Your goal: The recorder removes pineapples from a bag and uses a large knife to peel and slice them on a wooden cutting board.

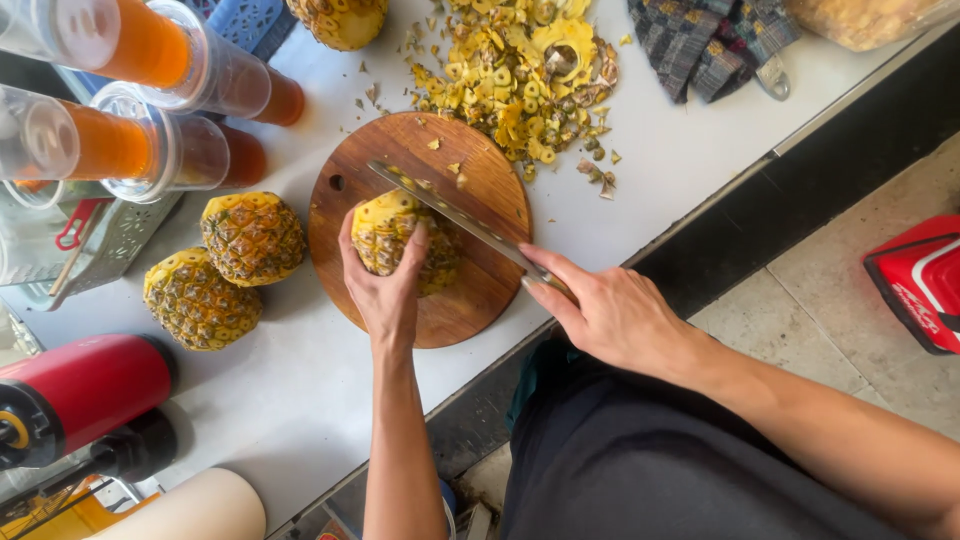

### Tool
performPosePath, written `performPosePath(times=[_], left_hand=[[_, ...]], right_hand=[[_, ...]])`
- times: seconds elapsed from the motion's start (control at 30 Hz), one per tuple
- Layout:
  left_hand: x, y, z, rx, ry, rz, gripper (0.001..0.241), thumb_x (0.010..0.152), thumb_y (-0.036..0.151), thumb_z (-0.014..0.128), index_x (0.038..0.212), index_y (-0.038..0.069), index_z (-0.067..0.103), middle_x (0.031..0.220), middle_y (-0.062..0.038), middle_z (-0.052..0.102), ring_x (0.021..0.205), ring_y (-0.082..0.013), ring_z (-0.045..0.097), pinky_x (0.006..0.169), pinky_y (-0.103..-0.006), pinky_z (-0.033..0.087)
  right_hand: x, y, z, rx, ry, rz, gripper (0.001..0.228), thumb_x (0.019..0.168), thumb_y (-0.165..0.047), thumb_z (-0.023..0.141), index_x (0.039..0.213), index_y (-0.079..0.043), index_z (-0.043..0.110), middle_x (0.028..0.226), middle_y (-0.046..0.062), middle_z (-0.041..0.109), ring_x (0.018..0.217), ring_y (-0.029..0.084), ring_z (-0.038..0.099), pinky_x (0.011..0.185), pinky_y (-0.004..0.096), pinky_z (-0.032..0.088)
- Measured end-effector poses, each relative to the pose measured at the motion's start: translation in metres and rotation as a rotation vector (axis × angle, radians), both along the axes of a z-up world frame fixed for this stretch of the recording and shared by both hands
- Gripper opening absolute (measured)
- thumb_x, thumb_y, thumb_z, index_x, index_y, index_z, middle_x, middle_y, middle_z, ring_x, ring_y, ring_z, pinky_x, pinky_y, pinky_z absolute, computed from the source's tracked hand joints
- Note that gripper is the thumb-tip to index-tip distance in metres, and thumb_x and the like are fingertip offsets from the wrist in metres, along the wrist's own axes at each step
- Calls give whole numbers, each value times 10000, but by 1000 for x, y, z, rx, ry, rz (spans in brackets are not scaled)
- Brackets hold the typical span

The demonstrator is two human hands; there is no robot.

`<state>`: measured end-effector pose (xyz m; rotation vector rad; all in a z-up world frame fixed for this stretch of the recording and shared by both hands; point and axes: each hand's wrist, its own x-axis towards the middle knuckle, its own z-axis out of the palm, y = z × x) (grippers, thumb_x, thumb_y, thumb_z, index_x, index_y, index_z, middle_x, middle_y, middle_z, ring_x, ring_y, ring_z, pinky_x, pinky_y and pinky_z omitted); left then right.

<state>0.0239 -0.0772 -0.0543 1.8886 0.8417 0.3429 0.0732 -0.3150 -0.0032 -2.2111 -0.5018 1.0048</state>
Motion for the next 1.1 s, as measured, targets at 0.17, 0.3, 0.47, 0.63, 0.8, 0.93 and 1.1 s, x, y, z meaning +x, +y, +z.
performPosePath(times=[0.17, 0.3, 0.47, 0.63, 0.8, 0.93, 1.1], left_hand=[[-13, 8, -4, 0, 51, 6, 880, 716, 492, 889, 1438, 168, 506, 1266, -200, 586, 1212, -362, 579, 982, -552, 508], [-6, 10, 5, -98, 155, 68, 1165, 667, 723, 774, 1544, 81, 354, 1476, -343, 381, 1384, -508, 377, 1071, -753, 314], [-19, 28, 0, -63, -75, -138, 992, 763, 709, 687, 1529, 161, 375, 1521, -278, 381, 1442, -522, 278, 1120, -772, 203], [-10, 32, 22, -93, 21, -171, 893, 773, 595, 711, 1470, 99, 457, 1377, -290, 511, 1351, -491, 455, 1070, -690, 360], [-9, 27, -2, 39, 9, 70, 928, 678, 462, 948, 1397, 75, 507, 1208, -233, 572, 1182, -384, 580, 969, -557, 499], [-9, 22, -4, 43, -22, 92, 870, 699, 383, 941, 1387, 66, 513, 1179, -230, 580, 1155, -378, 590, 950, -549, 514], [-10, 26, -5, 36, -54, 79, 878, 714, 425, 931, 1369, 22, 508, 1166, -238, 570, 1141, -361, 579, 950, -532, 517]], right_hand=[[9, 16, -15, 153, 70, -41, 479, 1014, -463, 389, 1425, -270, 543, 642, 190, 718, 646, 403, 740, 703, 485, 574], [-7, -8, -15, 32, 212, -74, 489, 978, -493, 403, 1414, -333, 554, 642, 217, 720, 677, 452, 733, 669, 496, 557], [-2, 9, -7, 75, 127, -70, 486, 991, -475, 407, 1437, -328, 532, 591, 181, 698, 601, 401, 725, 642, 457, 564], [-5, 16, -1, 115, 62, -13, 502, 1002, -466, 394, 1465, -303, 501, 626, 166, 716, 622, 395, 736, 633, 469, 569], [-14, 12, 9, 121, 3, 12, 524, 1002, -456, 407, 1497, -295, 465, 651, 158, 731, 654, 397, 749, 636, 508, 582], [-18, 14, 4, 106, -28, 26, 538, 1001, -461, 406, 1516, -309, 436, 665, 164, 724, 682, 410, 743, 644, 534, 572], [-19, 17, 5, 109, -40, -7, 523, 1001, -452, 419, 1502, -304, 456, 669, 170, 728, 701, 426, 742, 664, 535, 574]])
